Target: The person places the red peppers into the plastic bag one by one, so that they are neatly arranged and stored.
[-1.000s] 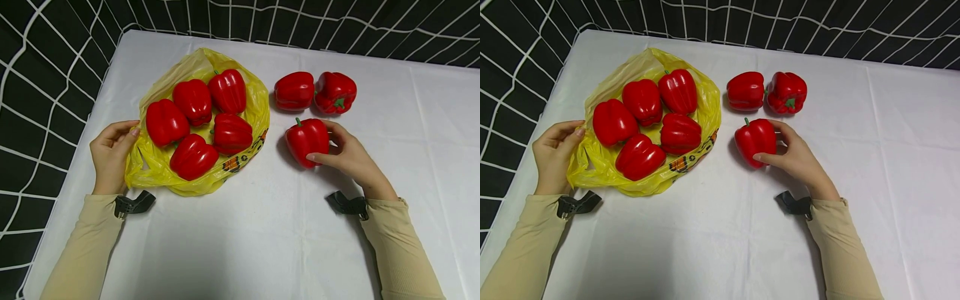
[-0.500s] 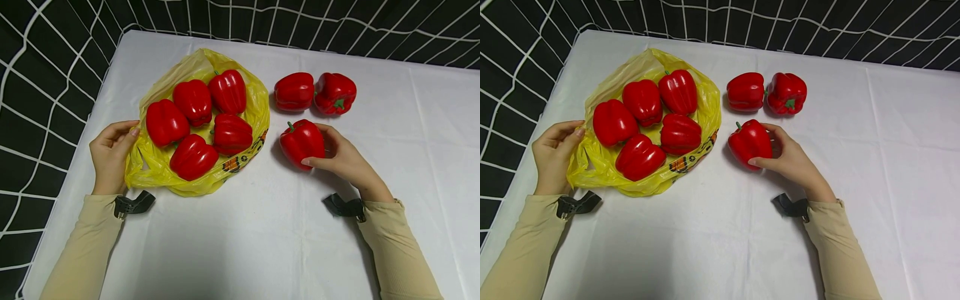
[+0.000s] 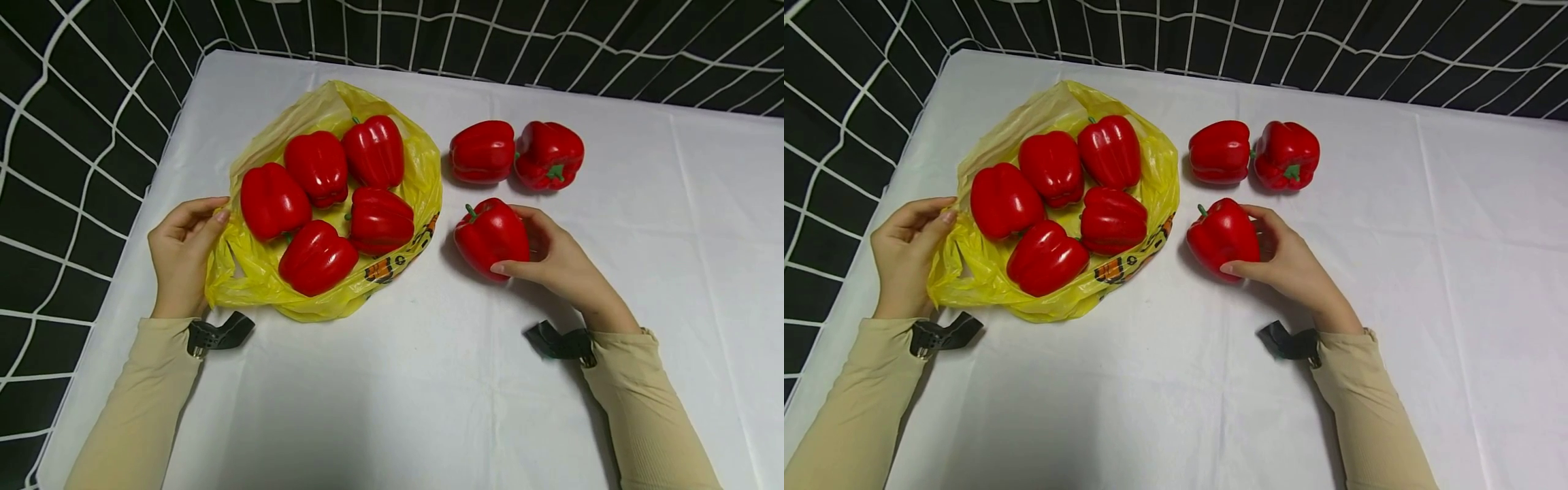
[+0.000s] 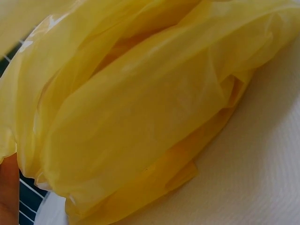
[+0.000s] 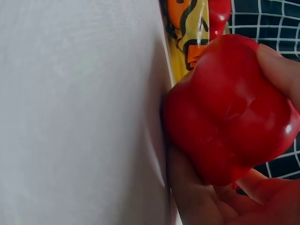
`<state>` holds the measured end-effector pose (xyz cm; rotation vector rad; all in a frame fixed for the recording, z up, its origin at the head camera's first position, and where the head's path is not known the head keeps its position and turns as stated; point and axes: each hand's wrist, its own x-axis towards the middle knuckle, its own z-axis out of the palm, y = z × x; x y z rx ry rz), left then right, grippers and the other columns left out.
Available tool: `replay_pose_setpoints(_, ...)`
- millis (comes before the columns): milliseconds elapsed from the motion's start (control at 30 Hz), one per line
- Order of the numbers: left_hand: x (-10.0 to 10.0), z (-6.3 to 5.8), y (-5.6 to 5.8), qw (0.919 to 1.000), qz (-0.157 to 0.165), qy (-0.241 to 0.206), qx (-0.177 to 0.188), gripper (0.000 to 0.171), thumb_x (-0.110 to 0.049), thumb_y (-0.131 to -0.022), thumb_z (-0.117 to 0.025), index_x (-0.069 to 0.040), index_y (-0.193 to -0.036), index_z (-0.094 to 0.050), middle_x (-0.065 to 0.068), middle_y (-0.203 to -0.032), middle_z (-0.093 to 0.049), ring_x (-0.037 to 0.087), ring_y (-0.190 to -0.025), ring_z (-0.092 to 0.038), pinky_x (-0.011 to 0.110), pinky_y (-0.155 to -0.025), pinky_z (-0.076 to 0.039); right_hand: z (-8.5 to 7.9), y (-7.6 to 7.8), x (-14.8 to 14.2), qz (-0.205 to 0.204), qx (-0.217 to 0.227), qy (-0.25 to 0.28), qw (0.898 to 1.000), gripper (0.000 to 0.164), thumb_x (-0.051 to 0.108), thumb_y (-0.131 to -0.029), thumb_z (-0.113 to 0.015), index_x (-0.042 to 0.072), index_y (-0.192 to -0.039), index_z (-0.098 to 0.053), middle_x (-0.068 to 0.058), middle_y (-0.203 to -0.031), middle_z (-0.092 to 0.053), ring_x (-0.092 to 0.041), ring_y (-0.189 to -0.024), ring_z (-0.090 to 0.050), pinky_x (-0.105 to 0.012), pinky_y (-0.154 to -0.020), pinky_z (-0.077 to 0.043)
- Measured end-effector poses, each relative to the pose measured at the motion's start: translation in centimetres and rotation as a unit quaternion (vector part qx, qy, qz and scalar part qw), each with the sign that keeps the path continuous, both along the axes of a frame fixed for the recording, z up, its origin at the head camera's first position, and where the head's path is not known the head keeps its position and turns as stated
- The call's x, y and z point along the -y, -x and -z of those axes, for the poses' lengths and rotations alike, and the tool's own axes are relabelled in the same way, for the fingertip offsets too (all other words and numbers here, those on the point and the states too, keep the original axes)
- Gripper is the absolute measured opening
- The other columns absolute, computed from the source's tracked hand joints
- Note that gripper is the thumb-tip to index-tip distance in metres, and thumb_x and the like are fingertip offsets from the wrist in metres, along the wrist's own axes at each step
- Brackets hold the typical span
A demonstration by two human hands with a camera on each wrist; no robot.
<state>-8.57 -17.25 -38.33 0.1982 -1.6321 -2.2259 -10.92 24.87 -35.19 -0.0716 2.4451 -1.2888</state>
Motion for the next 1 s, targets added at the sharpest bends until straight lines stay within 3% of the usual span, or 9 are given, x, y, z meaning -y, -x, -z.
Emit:
replay_pose_setpoints(400,0.03,-0.03,0.05,0.9998,-0.005,0.015,0.008,0.013,0.005,-0.083,-0.068,0.009,-0.095,-0.069,0.011,-0.086,-0.066,0.013,-0.070,-0.058,0.016,-0.066,-0.049,0.31,-0.33,0.07,0.032,-0.083,0.058,0.994,0.079,0.002,-0.072,-0.080,0.012,-0.139,-0.039,-0.003,-0.128,-0.050,-0.016,-0.110,-0.050,-0.017,-0.079,-0.050)
replay_pose_setpoints(800,0.08,-0.01,0.01,0.9996,-0.006,0.027,0.008,0.013,0.004,-0.083,-0.068,0.008,-0.095,-0.070,0.010,-0.086,-0.066,0.012,-0.067,-0.055,0.015,-0.064,-0.048,-0.04,-0.73,0.24,0.052,-0.171,0.078,0.981,0.076,-0.007,-0.065,-0.082,0.009,-0.133,-0.051,0.003,-0.117,-0.058,-0.014,-0.103,-0.055,-0.016,-0.075,-0.051)
replay_pose_setpoints(1000,0.07,-0.07,0.01,0.9995,-0.006,0.029,0.008,0.013,0.004,-0.083,-0.068,0.007,-0.095,-0.070,0.010,-0.086,-0.066,0.012,-0.067,-0.055,0.015,-0.065,-0.048,-0.06,-0.83,0.38,0.064,-0.191,0.077,0.976,0.076,-0.007,-0.063,-0.083,0.008,-0.131,-0.053,0.003,-0.118,-0.059,-0.013,-0.100,-0.057,-0.016,-0.073,-0.052)
